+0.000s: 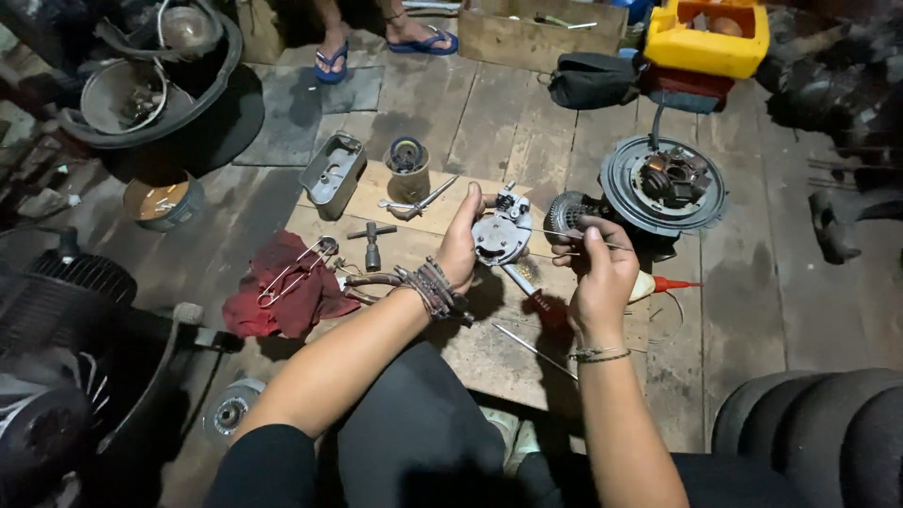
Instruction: The person sits on the floor and uses a screwdriver to adjust and tighten screws on a disassembled motor component. They rotate the part to access different sides and continue working on the internal mechanism.
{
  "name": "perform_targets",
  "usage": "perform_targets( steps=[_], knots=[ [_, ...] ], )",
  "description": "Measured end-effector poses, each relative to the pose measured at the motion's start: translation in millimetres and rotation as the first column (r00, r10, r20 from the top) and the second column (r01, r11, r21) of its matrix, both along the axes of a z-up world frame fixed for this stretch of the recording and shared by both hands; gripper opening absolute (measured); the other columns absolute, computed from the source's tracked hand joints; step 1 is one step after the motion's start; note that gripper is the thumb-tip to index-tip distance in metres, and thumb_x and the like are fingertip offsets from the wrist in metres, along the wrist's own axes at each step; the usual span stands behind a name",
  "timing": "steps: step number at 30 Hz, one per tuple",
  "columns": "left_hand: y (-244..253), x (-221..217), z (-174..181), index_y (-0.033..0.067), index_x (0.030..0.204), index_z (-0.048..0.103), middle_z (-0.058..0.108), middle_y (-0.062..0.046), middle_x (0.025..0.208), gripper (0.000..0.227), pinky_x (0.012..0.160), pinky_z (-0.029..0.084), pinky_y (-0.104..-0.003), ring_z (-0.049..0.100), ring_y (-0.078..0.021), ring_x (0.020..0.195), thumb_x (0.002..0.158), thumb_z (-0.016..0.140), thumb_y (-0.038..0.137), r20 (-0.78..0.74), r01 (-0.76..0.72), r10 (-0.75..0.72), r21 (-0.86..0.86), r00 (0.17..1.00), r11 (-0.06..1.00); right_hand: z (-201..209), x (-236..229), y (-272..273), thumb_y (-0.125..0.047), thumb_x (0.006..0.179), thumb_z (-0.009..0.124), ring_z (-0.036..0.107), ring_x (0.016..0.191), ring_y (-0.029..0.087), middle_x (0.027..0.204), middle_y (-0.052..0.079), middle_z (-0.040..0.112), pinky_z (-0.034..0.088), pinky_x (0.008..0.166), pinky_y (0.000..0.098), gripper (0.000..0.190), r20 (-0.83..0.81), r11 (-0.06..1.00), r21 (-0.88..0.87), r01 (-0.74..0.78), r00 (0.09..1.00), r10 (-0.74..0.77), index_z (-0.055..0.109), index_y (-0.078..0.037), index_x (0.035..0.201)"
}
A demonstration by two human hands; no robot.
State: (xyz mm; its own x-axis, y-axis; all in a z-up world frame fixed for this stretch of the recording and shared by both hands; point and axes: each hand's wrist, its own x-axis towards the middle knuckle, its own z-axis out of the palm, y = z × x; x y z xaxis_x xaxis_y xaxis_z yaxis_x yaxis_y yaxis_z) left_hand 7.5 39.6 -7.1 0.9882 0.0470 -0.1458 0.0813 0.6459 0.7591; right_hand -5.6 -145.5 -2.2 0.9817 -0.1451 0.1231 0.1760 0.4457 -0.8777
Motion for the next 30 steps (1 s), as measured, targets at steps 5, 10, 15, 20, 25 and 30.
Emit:
perform_targets(
  steps=[5, 10, 15, 20, 25, 30],
  knots=[
    [36, 48, -82, 0.0113, 0.119, 0.068, 0.073, -0.013, 0.102, 0.063, 0.09, 0.058, -0.04, 0.07, -0.0245, 0.101, 0.095, 0.057, 0.068, -0.037, -0.035, 0.038, 0.068, 0.999, 0.997, 8, -5, -4, -0.017, 0.104, 0.054, 0.075, 0.066, 0.024, 0.086, 0.019, 0.073, 0.063, 0.051, 0.0287, 0.018, -0.063, 0.99, 0.139, 0.027, 0.998, -0.018, 0.065, -0.005, 0.112],
    [23, 29, -56, 0.0078, 0.121, 0.068, 0.074, -0.015, 0.105, 0.068, 0.095, 0.056, -0.041, 0.069, -0.0234, 0.105, 0.097, 0.053, 0.069, 0.014, -0.052, 0.051, 0.128, 0.999, 0.99, 6, -6, -25, -0.026, 0.105, 0.053, 0.076, 0.069, 0.023, 0.09, 0.015, 0.076, 0.064, 0.051, 0.0281, 0.019, -0.115, 0.978, 0.192, 0.077, 0.992, -0.055, 0.066, -0.013, 0.11],
    [-8, -60, 66, -0.0077, 0.146, 0.045, 0.037, -0.03, 0.155, 0.07, 0.128, 0.015, -0.049, 0.027, -0.0375, 0.15, 0.11, 0.03, 0.051, 0.146, -0.104, 0.032, 0.517, 0.989, 0.849, 9, -10, -51, -0.031, 0.104, 0.056, 0.078, 0.074, 0.022, 0.096, 0.015, 0.077, 0.068, 0.054, 0.0292, 0.024, -0.194, 0.99, 0.1, 0.099, 0.978, -0.078, 0.069, -0.012, 0.111],
    [-2, -54, 34, -0.0008, 0.151, 0.042, 0.039, -0.025, 0.156, 0.071, 0.125, 0.022, -0.05, 0.032, -0.0351, 0.149, 0.109, 0.034, 0.056, 0.129, -0.085, 0.015, 0.564, 0.992, 0.821, -6, -18, -86, -0.037, 0.105, 0.054, 0.078, 0.078, 0.018, 0.1, 0.009, 0.076, 0.07, 0.058, 0.0276, 0.029, -0.259, 0.994, -0.025, 0.102, 0.96, -0.105, 0.071, -0.015, 0.113],
    [-31, -73, 5, 0.0079, 0.116, 0.065, 0.064, -0.013, 0.119, 0.059, 0.111, 0.04, -0.046, 0.055, -0.0269, 0.125, 0.101, 0.047, 0.063, -0.021, -0.118, 0.153, 0.54, 0.988, 0.833, -31, -24, -98, -0.041, 0.106, 0.053, 0.08, 0.081, 0.018, 0.101, 0.012, 0.076, 0.072, 0.066, 0.0323, 0.035, -0.312, 0.987, -0.101, 0.125, 0.938, -0.151, 0.073, -0.013, 0.111],
    [-110, -82, -49, 0.0266, 0.133, 0.056, 0.066, -0.007, 0.132, 0.043, 0.113, 0.037, -0.045, 0.055, -0.0317, 0.131, 0.101, 0.046, 0.054, -0.311, -0.166, 0.379, 0.54, 0.871, 0.825, -15, -51, -78, -0.029, 0.112, 0.053, 0.053, 0.124, 0.054, 0.123, 0.037, 0.062, 0.038, 0.105, 0.0645, 0.041, 0.03, 0.48, -0.874, 0.07, 0.995, -0.092, 0.067, 0.007, 0.127]
  ],
)
